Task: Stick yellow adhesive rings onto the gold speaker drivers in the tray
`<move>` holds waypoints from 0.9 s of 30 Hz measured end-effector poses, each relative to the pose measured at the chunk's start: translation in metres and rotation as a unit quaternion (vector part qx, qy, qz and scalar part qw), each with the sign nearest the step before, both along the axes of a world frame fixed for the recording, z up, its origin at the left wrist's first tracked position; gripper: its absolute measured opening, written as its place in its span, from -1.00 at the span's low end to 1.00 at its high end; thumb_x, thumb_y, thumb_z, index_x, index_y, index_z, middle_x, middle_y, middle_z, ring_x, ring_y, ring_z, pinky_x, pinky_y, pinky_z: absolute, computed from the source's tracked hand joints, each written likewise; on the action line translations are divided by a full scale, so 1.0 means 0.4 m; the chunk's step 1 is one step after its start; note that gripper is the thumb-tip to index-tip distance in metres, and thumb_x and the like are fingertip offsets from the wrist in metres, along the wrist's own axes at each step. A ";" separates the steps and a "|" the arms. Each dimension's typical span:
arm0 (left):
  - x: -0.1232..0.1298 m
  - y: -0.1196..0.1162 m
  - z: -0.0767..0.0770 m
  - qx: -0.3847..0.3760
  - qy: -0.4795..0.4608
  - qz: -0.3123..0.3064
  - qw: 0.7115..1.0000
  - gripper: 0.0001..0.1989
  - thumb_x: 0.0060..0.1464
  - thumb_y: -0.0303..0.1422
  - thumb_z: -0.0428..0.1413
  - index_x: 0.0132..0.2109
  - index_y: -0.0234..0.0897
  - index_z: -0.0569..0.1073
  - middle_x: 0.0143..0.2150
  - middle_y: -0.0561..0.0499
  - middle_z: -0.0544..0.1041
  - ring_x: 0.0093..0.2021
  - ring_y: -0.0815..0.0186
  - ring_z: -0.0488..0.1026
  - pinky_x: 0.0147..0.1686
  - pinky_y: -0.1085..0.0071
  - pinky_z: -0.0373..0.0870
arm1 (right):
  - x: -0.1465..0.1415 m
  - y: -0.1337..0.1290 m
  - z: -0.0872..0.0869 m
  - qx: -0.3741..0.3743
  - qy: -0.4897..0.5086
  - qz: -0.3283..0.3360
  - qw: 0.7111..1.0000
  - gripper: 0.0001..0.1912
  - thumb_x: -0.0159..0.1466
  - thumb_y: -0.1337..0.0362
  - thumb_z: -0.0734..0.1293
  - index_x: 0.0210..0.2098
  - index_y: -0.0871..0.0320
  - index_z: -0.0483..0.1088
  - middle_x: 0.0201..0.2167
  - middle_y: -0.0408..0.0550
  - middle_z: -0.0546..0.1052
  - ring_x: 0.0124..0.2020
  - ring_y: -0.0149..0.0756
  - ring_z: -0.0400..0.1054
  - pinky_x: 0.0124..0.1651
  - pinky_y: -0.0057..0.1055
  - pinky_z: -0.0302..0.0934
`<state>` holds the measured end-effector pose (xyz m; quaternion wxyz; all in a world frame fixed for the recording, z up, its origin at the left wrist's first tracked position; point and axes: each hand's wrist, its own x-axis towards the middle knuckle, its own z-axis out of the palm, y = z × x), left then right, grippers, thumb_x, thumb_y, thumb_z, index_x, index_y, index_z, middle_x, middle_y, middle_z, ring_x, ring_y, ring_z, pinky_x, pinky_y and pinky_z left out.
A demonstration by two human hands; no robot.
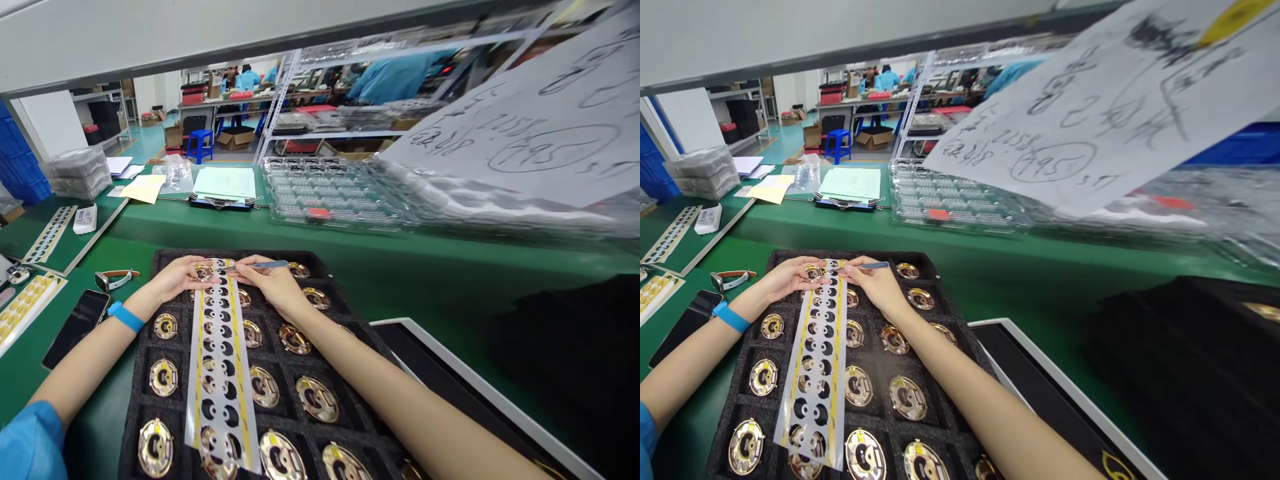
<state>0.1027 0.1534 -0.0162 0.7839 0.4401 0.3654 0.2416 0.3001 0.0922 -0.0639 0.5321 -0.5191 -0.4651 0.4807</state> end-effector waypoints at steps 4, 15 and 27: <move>-0.001 0.000 -0.004 0.007 -0.001 -0.006 1.000 -0.59 -0.09 -0.76 -0.08 -0.10 -0.39 0.35 0.20 -0.23 0.36 -0.17 0.24 0.60 -0.20 0.40 0.59 | 0.000 -0.002 0.002 0.002 0.009 -0.003 1.000 -0.74 0.32 0.21 0.32 -0.05 0.19 0.39 -0.08 -0.01 0.49 -0.15 -0.27 0.44 -0.13 -0.21 0.39; 0.004 -0.001 0.000 0.012 0.016 -0.016 1.000 -0.63 -0.10 -0.76 -0.09 -0.16 -0.43 0.39 0.19 -0.25 0.38 -0.23 0.28 0.60 -0.24 0.44 0.58 | -0.002 0.000 -0.002 -0.001 -0.002 -0.005 1.000 -0.75 0.32 0.21 0.32 -0.06 0.20 0.40 -0.08 -0.01 0.49 -0.15 -0.27 0.43 -0.12 -0.20 0.39; 0.000 0.003 -0.002 -0.001 -0.002 -0.007 1.000 -0.59 -0.12 -0.75 -0.08 -0.10 -0.46 0.39 0.19 -0.29 0.38 -0.21 0.20 0.61 -0.18 0.38 0.58 | -0.003 -0.017 0.014 0.022 0.059 -0.038 0.997 -0.86 0.28 0.25 0.36 -0.29 0.24 0.43 -0.31 -0.12 0.56 -0.30 -0.36 0.48 -0.16 -0.26 0.41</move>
